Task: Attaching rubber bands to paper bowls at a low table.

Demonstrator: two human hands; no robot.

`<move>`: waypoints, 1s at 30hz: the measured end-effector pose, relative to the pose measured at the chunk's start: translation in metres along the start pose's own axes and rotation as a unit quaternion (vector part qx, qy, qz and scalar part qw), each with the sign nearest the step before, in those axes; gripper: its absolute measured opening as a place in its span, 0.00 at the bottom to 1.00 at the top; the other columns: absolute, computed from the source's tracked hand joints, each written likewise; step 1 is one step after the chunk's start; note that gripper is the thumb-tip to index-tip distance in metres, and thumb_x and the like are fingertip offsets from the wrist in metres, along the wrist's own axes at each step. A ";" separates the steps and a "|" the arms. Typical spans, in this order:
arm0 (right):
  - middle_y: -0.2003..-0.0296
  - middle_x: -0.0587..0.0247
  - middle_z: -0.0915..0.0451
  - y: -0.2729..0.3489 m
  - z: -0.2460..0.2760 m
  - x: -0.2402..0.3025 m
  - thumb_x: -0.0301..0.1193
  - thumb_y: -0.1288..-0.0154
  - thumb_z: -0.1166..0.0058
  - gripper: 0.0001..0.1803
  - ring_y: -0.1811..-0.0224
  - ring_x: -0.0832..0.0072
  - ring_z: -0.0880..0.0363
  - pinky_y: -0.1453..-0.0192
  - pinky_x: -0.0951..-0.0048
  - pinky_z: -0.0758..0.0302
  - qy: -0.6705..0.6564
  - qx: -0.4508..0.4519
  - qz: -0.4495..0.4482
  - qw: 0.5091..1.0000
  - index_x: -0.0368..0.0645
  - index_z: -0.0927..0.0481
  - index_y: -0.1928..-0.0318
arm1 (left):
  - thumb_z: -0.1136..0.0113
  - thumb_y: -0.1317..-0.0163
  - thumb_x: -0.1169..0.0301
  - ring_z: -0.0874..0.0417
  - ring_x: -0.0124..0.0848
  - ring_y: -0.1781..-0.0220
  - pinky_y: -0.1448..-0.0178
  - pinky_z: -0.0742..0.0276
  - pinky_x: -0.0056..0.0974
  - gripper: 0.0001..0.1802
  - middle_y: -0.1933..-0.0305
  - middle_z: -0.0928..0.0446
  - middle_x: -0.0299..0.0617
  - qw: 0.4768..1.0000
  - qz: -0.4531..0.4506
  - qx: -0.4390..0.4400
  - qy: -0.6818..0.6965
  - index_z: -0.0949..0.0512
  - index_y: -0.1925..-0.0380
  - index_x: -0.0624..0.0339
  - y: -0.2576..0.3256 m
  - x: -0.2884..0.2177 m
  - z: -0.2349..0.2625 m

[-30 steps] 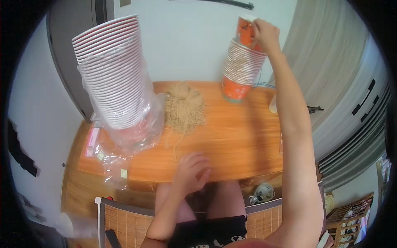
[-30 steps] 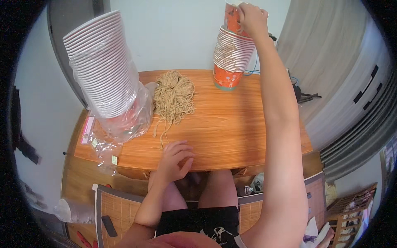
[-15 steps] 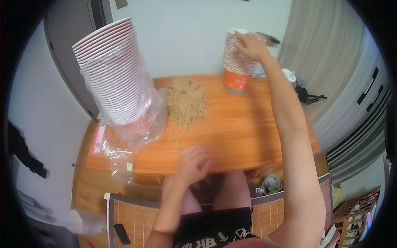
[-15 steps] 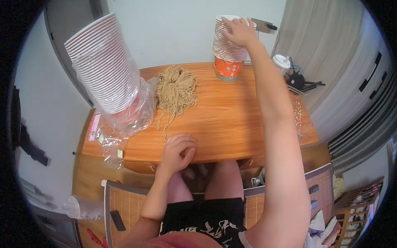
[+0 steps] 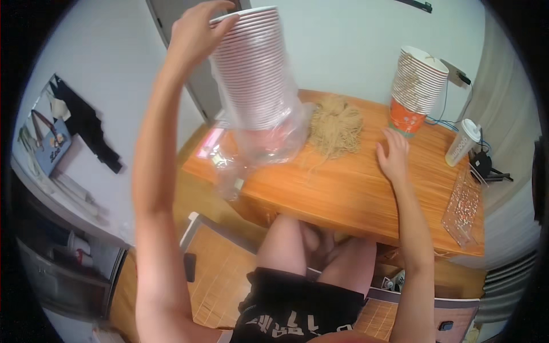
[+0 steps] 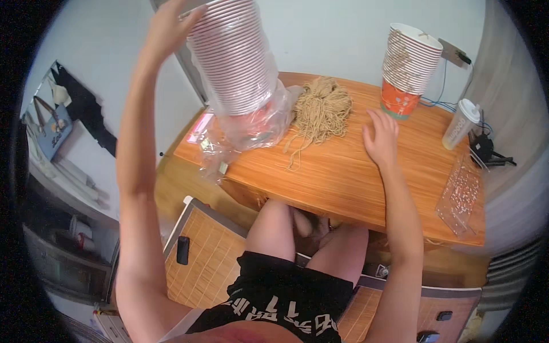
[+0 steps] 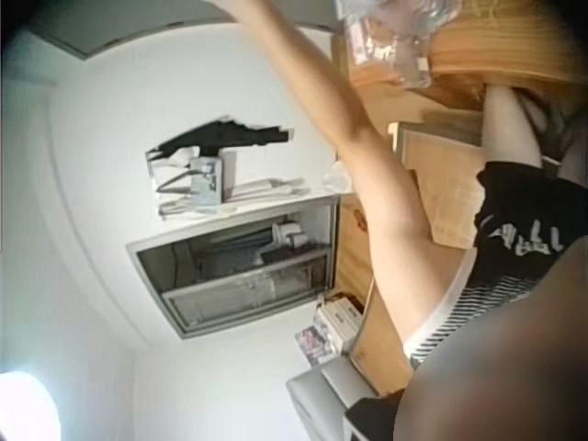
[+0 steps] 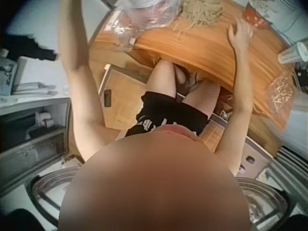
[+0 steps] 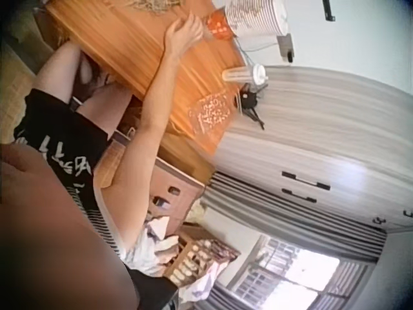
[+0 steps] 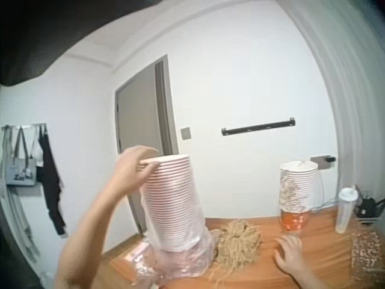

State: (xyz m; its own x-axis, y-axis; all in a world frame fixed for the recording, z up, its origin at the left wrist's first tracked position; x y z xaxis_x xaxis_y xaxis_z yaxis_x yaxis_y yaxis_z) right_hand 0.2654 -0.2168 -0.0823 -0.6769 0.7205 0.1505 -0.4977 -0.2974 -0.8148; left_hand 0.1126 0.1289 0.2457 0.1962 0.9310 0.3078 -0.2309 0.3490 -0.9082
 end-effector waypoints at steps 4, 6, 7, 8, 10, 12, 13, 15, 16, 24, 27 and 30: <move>0.39 0.54 0.24 0.002 -0.006 -0.017 0.33 0.34 0.42 0.23 0.34 0.55 0.31 0.29 0.54 0.40 -0.041 -0.002 -0.058 0.997 0.43 0.24 0.39 | 0.44 0.27 0.55 0.19 0.32 0.58 0.48 0.24 0.38 0.21 0.61 0.17 0.38 0.879 0.131 0.423 0.180 0.17 0.54 0.63 -0.013 0.072 -0.059; 0.38 0.54 0.24 0.008 -0.007 -0.032 0.34 0.32 0.42 0.23 0.33 0.56 0.31 0.29 0.54 0.40 -0.043 -0.011 -0.072 0.996 0.43 0.25 0.38 | 0.48 0.24 0.55 0.20 0.28 0.59 0.48 0.24 0.38 0.22 0.63 0.17 0.36 0.896 0.085 0.410 0.146 0.17 0.55 0.65 -0.021 0.071 -0.058; 0.38 0.54 0.24 0.008 -0.003 -0.035 0.35 0.32 0.42 0.23 0.33 0.56 0.31 0.29 0.55 0.40 -0.043 -0.013 -0.080 0.996 0.44 0.25 0.38 | 0.48 0.25 0.57 0.19 0.31 0.59 0.48 0.24 0.38 0.20 0.62 0.17 0.40 0.891 0.107 0.421 0.133 0.17 0.54 0.64 -0.023 0.070 -0.057; 0.38 0.54 0.24 0.007 -0.001 -0.037 0.35 0.31 0.42 0.23 0.33 0.56 0.31 0.29 0.55 0.40 -0.041 -0.015 -0.088 0.995 0.45 0.25 0.38 | 0.48 0.25 0.57 0.19 0.31 0.59 0.48 0.24 0.38 0.20 0.62 0.17 0.40 0.891 0.105 0.422 0.128 0.17 0.54 0.64 -0.026 0.071 -0.057; 0.38 0.55 0.24 0.006 0.001 -0.040 0.35 0.31 0.42 0.23 0.33 0.57 0.30 0.30 0.55 0.39 -0.041 -0.023 -0.098 0.994 0.46 0.25 0.37 | 0.48 0.25 0.58 0.19 0.34 0.59 0.49 0.24 0.39 0.19 0.62 0.16 0.43 0.910 0.065 0.403 0.076 0.17 0.53 0.63 -0.033 0.070 -0.058; 0.38 0.55 0.24 0.007 0.000 -0.044 0.35 0.31 0.42 0.24 0.34 0.57 0.30 0.30 0.55 0.38 -0.039 -0.029 -0.111 0.993 0.46 0.25 0.37 | 0.48 0.26 0.61 0.17 0.39 0.58 0.48 0.23 0.42 0.17 0.60 0.16 0.47 0.915 0.062 0.393 0.071 0.17 0.52 0.62 -0.037 0.072 -0.063; 0.38 0.55 0.24 0.008 -0.001 -0.043 0.35 0.31 0.42 0.24 0.34 0.57 0.30 0.30 0.55 0.38 -0.040 -0.033 -0.110 0.993 0.46 0.25 0.37 | 0.49 0.27 0.62 0.16 0.41 0.56 0.48 0.22 0.43 0.17 0.59 0.15 0.48 0.930 0.069 0.358 0.055 0.17 0.53 0.62 -0.040 0.076 -0.064; 0.38 0.55 0.24 0.007 -0.007 -0.043 0.35 0.31 0.42 0.24 0.34 0.57 0.30 0.30 0.55 0.38 -0.047 -0.023 -0.113 0.992 0.46 0.25 0.37 | 0.49 0.27 0.63 0.15 0.43 0.55 0.48 0.22 0.45 0.16 0.58 0.15 0.49 0.944 0.073 0.318 0.037 0.18 0.53 0.62 -0.049 0.085 -0.063; 0.38 0.55 0.24 0.007 -0.008 -0.042 0.35 0.31 0.42 0.24 0.34 0.57 0.30 0.30 0.55 0.38 -0.047 -0.026 -0.113 0.992 0.46 0.25 0.37 | 0.50 0.28 0.64 0.15 0.44 0.54 0.47 0.22 0.46 0.16 0.58 0.15 0.51 0.951 0.076 0.299 0.021 0.18 0.53 0.62 -0.053 0.091 -0.060; 0.37 0.53 0.25 0.001 -0.005 -0.026 0.35 0.32 0.41 0.27 0.32 0.56 0.32 0.28 0.55 0.40 -0.098 -0.030 -0.128 0.987 0.46 0.27 0.34 | 0.45 0.27 0.64 0.15 0.45 0.59 0.55 0.22 0.45 0.14 0.63 0.17 0.55 0.999 0.027 -0.010 -0.041 0.20 0.58 0.65 -0.106 0.098 0.036; 0.36 0.52 0.26 0.012 0.003 -0.038 0.36 0.31 0.41 0.28 0.31 0.57 0.32 0.27 0.56 0.39 -0.104 -0.043 -0.130 0.985 0.43 0.29 0.33 | 0.45 0.28 0.67 0.17 0.37 0.62 0.57 0.23 0.40 0.11 0.65 0.18 0.52 0.992 0.077 -0.049 0.085 0.20 0.61 0.66 -0.109 0.025 0.064; 0.36 0.51 0.26 0.010 -0.008 -0.048 0.38 0.28 0.43 0.28 0.30 0.61 0.32 0.26 0.58 0.38 -0.289 -0.047 -0.169 0.941 0.41 0.30 0.33 | 0.42 0.31 0.72 0.22 0.30 0.66 0.61 0.27 0.34 0.07 0.68 0.22 0.44 0.966 0.033 -0.075 0.247 0.21 0.64 0.65 -0.092 -0.032 0.086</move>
State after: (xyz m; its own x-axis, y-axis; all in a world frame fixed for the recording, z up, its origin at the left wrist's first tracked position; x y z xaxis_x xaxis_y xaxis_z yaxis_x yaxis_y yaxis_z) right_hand 0.2973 -0.2494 -0.1016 -0.6841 0.2943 0.6674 -0.7057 -0.0356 -0.7077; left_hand 0.0456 0.0767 0.3437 0.6248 0.7733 0.1082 -0.1255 0.2362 -0.9636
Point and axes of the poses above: each hand's wrist, its own y-axis away from the middle knuckle, its own z-axis out of the back of the hand, x = y × z, the point moved 7 cm from there along -y, towards the middle knuckle
